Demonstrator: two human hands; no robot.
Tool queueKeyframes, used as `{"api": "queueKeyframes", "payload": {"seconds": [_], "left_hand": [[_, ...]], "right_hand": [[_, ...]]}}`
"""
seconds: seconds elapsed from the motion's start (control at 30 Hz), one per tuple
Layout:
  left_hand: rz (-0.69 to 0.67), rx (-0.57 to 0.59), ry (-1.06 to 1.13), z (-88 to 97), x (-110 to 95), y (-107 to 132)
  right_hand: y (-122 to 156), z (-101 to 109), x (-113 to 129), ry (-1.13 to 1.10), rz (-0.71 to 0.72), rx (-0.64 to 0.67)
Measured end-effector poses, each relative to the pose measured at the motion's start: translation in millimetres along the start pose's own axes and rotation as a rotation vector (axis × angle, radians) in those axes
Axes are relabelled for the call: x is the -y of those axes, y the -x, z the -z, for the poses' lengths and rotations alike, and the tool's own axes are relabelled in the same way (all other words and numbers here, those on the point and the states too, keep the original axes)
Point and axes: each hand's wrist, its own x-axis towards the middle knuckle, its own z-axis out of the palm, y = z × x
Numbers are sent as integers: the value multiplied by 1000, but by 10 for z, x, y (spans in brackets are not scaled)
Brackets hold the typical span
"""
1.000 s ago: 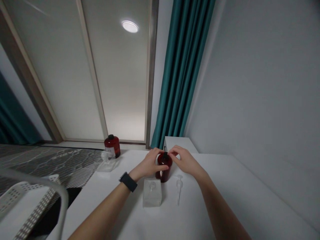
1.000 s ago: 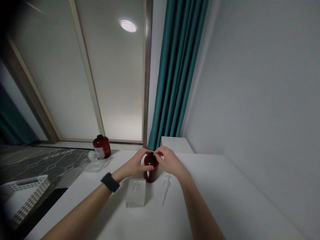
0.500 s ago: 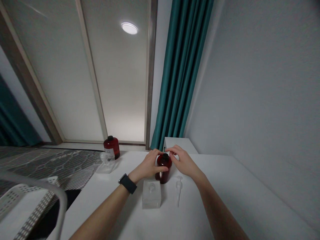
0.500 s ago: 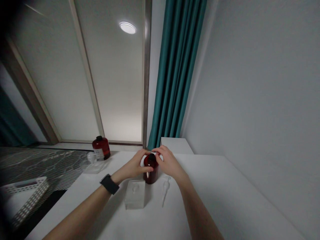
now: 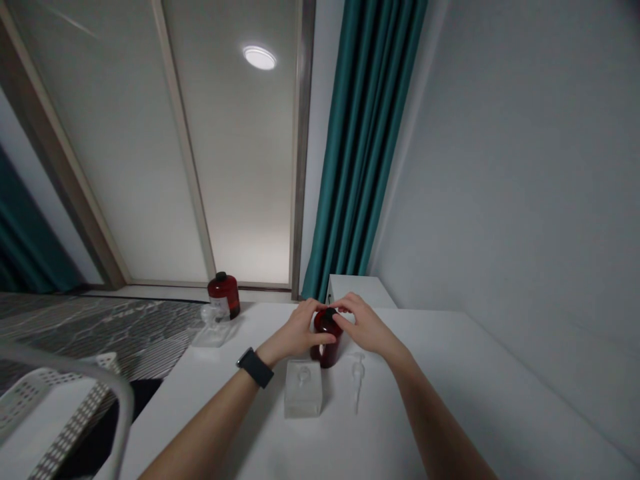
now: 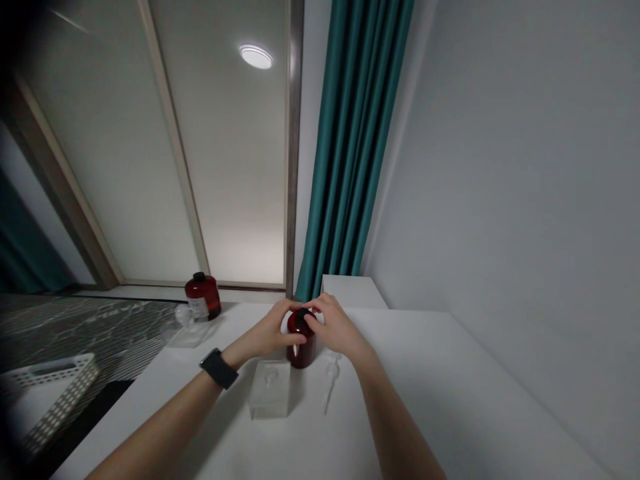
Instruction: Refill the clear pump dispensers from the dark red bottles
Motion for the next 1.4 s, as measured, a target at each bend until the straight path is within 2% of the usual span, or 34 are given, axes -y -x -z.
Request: {"api": "queueKeyframes", "payload": {"seconds": [0.27,0.47,0.53,0.67,0.77,0.97,1.17,1.27,1.4], "left_hand": [[-33,10,-38,22,46,9],[-133,27,-64,114,21,19],[-153,-3,-103,164,-11,24],[-174,-89,-208,271,-108,41],[-223,-113,-374,346,-184,61],[-269,-82,-648,399,-246,82],[-225,-39,-693,397,-287,88],[-238,-1,-669,432,-317,100],[-283,118,-594,501,-358,124]], "right_hand": [[97,79,-97,-66,-42,128],[139,-93,-166,-223,-155,276],[125,-154,-160,-267,-155,256],[88,-198,-50,-230,-90,114],[72,-175,72,-86,12,20],[57,-123,175,269,207,-65],[58,-128,221,306,257,-41],[70,-111,255,242,208,2],[83,-53,282,99,120,139]]}}
